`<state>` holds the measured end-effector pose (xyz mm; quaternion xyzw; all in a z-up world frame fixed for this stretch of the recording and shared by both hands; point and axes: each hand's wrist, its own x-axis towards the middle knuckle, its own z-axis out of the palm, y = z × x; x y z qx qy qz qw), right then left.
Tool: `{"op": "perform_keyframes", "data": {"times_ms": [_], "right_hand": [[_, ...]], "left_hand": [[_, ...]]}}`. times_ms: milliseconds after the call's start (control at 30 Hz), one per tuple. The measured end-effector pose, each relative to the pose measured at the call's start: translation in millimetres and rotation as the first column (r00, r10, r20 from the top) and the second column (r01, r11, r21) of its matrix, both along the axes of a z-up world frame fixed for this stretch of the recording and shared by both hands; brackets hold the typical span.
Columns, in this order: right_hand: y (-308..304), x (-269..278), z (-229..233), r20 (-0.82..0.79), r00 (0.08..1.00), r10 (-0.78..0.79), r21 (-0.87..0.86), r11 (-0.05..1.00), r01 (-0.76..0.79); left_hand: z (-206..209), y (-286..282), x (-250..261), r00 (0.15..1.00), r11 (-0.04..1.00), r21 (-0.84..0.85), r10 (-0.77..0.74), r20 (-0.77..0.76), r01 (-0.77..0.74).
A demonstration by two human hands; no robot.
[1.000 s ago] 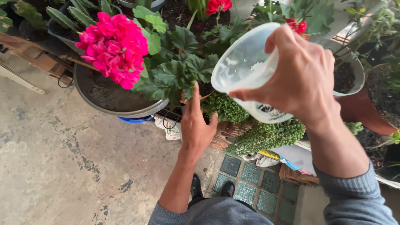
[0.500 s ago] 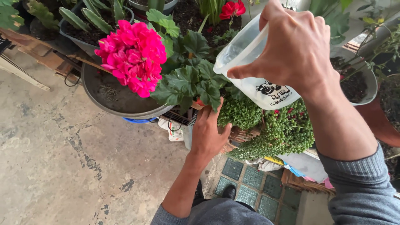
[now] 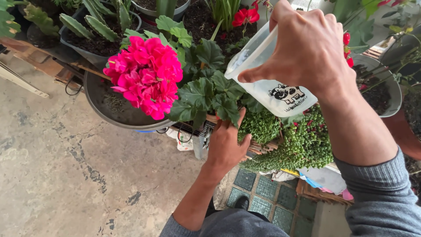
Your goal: The person waters several potted plants by hand and with a plastic container, then refills the container from a bucket in a sink area and continues watering the plants.
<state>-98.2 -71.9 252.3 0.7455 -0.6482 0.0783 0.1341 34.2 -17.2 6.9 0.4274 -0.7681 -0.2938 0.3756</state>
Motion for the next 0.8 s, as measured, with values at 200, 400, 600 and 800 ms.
{"op": "perform_keyframes", "data": {"times_ms": [200,400,600,800], "right_hand": [[-5,1,0,-0.005,1.000,0.002,0.005,1.000,-0.002],[-5,-2,-4,-0.037,0.999,0.006,0.004,1.000,-0.006],[-6,-10,-11,-0.020,1.000,0.021,-0.011,1.000,-0.022],[-4,-3,-5,-0.026,1.000,-0.013,0.015,1.000,0.013]], "left_hand": [[-2,-1,-4,0.999,0.997,-0.083,-0.005,0.040,0.009],[0,4,-6,0.998,0.999,-0.016,-0.035,0.053,0.036],[-2,4,-6,0.999,0.999,-0.020,-0.023,0.049,0.024],[3,0,1,1.000,0.999,0.054,-0.008,0.022,0.006]]}}
